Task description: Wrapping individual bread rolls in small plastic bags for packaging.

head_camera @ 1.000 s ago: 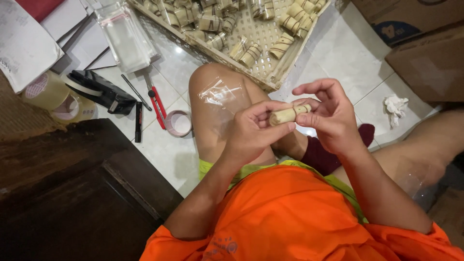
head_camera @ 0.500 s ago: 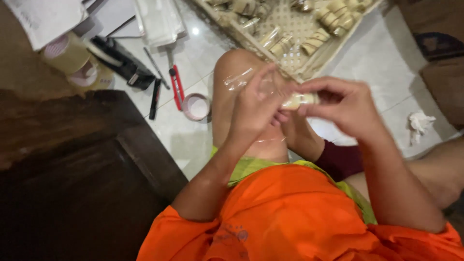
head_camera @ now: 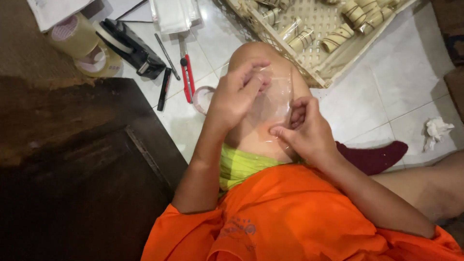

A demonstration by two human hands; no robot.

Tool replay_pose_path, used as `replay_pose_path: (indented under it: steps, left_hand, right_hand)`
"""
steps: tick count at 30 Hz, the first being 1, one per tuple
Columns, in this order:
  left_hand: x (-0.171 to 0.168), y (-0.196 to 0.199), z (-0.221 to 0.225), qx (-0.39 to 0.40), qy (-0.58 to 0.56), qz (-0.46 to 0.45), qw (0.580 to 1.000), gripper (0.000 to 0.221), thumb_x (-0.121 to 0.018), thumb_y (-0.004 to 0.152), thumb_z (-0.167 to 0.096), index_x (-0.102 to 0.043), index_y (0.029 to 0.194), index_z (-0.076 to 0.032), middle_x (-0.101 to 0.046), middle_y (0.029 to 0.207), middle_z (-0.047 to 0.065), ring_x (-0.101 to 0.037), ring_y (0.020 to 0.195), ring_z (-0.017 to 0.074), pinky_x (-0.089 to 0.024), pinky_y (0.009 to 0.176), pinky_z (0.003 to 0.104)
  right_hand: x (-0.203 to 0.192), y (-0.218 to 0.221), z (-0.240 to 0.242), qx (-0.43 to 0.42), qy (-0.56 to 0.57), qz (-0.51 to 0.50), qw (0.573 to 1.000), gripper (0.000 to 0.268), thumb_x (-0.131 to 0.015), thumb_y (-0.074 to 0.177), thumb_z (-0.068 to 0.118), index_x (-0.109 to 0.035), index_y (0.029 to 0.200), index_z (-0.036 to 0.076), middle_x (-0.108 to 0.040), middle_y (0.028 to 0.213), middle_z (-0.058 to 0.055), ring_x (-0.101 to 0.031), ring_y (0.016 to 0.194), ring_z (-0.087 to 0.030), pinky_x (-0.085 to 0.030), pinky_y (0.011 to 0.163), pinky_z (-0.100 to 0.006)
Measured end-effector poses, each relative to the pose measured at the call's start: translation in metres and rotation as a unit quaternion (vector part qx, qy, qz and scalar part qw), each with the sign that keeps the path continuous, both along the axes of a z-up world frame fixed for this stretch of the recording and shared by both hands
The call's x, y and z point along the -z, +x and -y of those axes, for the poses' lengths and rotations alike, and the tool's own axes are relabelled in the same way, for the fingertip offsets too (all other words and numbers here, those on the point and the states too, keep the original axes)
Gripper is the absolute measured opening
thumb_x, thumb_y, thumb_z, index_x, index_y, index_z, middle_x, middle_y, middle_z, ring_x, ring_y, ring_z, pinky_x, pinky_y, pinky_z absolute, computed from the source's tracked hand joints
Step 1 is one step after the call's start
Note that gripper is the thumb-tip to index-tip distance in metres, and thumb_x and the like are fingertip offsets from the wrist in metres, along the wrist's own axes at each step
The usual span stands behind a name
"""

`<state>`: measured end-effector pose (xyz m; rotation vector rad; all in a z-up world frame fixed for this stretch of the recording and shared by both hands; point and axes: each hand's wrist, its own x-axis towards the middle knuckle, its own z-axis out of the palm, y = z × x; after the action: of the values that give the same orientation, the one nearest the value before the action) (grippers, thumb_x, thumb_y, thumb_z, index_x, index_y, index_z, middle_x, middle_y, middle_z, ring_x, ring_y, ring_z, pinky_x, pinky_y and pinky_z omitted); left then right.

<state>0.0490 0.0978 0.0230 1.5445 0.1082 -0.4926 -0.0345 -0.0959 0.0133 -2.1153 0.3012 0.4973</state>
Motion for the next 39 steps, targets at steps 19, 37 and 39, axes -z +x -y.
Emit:
replay_pose_path:
  steps: [19,37,39]
  left_hand:
    - [-0.026,-0.014,0.074,0.006,-0.1,0.019,0.995,0.059,-0.084,0.076,-0.008,-0.063,0.129,0.004,-0.073,0.096,0.013,-0.07,0.077,0.0146,-0.061,0.071,0.023]
    - [-0.015,0.024,0.064,-0.19,-0.158,-0.138,0.959,0.022,-0.067,0.093,-0.001,-0.072,0.113,0.008,-0.074,0.09,0.013,-0.067,0.078,0.0151,-0.056,0.073,0.024]
    - [-0.02,0.027,0.061,-0.174,-0.147,-0.129,0.965,0.022,-0.067,0.094,-0.003,-0.072,0.113,0.007,-0.073,0.091,0.013,-0.068,0.079,0.0155,-0.057,0.074,0.026]
  right_hand:
    - [-0.035,0.068,0.1,0.016,0.386,0.006,0.922,0.057,-0.072,0.082,-0.007,-0.059,0.138,-0.005,-0.074,0.096,-0.015,-0.071,0.074,-0.017,-0.061,0.064,-0.025]
    - [0.122,0.357,0.155,-0.223,-0.493,0.218,0.812,0.098,-0.102,0.014,0.018,-0.071,0.106,0.006,-0.073,0.099,-0.015,-0.067,0.088,-0.04,-0.046,0.085,-0.053]
    - [0.099,0.353,0.135,-0.198,-0.408,0.164,0.876,0.021,-0.093,0.068,0.012,-0.072,0.069,0.01,-0.071,0.067,0.008,-0.068,0.075,-0.018,-0.048,0.082,-0.041]
